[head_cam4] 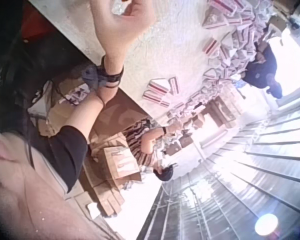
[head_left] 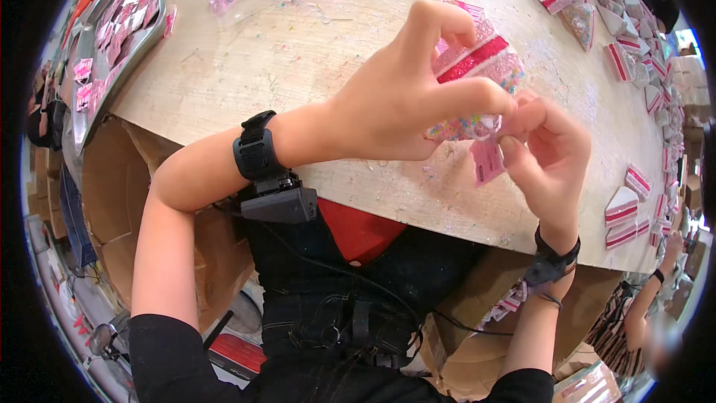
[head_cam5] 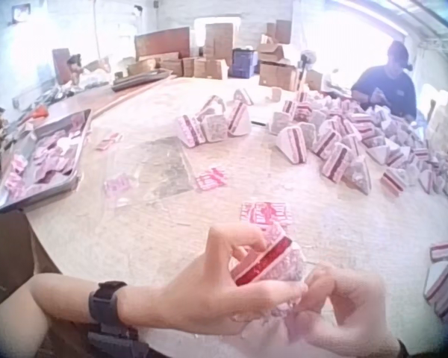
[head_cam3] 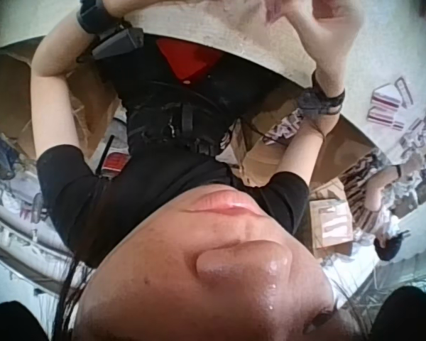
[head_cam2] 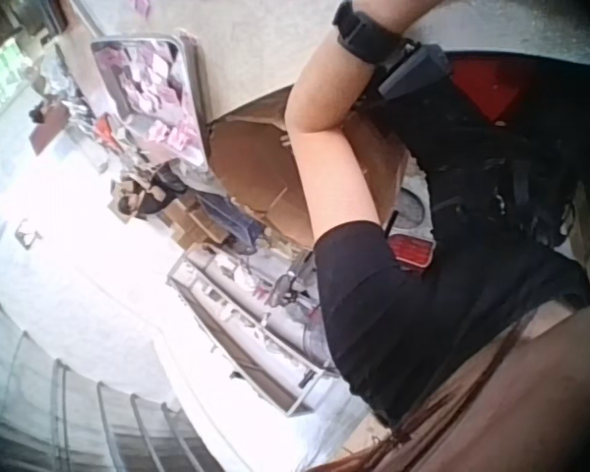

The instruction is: The recorder is packaging small decorative foam triangles into individual plastic bags and then placing those bags into a larger tray.

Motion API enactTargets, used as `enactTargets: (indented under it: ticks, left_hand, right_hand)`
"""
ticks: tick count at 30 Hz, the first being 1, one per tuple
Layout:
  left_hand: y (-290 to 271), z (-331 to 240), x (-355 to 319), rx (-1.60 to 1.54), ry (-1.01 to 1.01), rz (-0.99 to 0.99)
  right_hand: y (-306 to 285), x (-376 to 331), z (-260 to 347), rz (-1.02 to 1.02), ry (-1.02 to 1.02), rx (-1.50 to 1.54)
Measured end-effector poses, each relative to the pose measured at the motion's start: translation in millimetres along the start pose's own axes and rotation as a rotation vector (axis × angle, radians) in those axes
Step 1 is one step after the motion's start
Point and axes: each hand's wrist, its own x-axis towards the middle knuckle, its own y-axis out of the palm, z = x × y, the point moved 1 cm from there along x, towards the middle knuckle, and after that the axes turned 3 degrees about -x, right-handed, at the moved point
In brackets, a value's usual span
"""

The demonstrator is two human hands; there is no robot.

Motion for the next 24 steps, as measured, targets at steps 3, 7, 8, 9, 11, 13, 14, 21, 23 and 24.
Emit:
enactTargets:
  ticks: [3, 7, 8, 9, 11, 13, 14, 21, 23, 24]
  left_hand:
    - [4, 2, -2, 0.011, 0.043, -0.031]
    - [3, 0, -1, 0.072, 0.038, -0.031]
    - [3, -1, 0, 0.109, 0.004, -0.003]
    - [4, 1, 0, 0.110, 0.003, -0.007]
    - [8, 5, 0, 0.072, 0.007, -0.037]
    - [3, 4, -4, 0.127, 0.031, 0.017]
    - [2, 4, -6, 0.181, 0.058, 0.071]
    - [5, 0, -2, 0.069, -0.035, 0.011]
    - [5, 1, -2, 0.057, -0.070, 0.030]
    - [5, 2, -3, 0.056, -0.071, 0.030]
  right_hand:
    - [-2, -1, 3, 0.069, 0.374, 0.361]
    - [4, -1, 1, -0.028, 0.216, 0.073]
    - [5, 0, 4, -0.093, -0.075, -0.268]
    - [8, 0, 7, -0.154, -0.373, -0.603]
    - [13, -1, 11, -0.246, -0.482, -0.726]
    - [15, -2, 9, -0.139, -0.126, -0.467]
    - [12, -1, 3, -0.051, 0.075, -0.241]
    - [-1, 3, -15, 0.136, 0.638, 0.659]
    - [-2, 2, -20, 0.144, 0.662, 0.659]
    - [-2, 2, -20, 0.131, 0.658, 0.645]
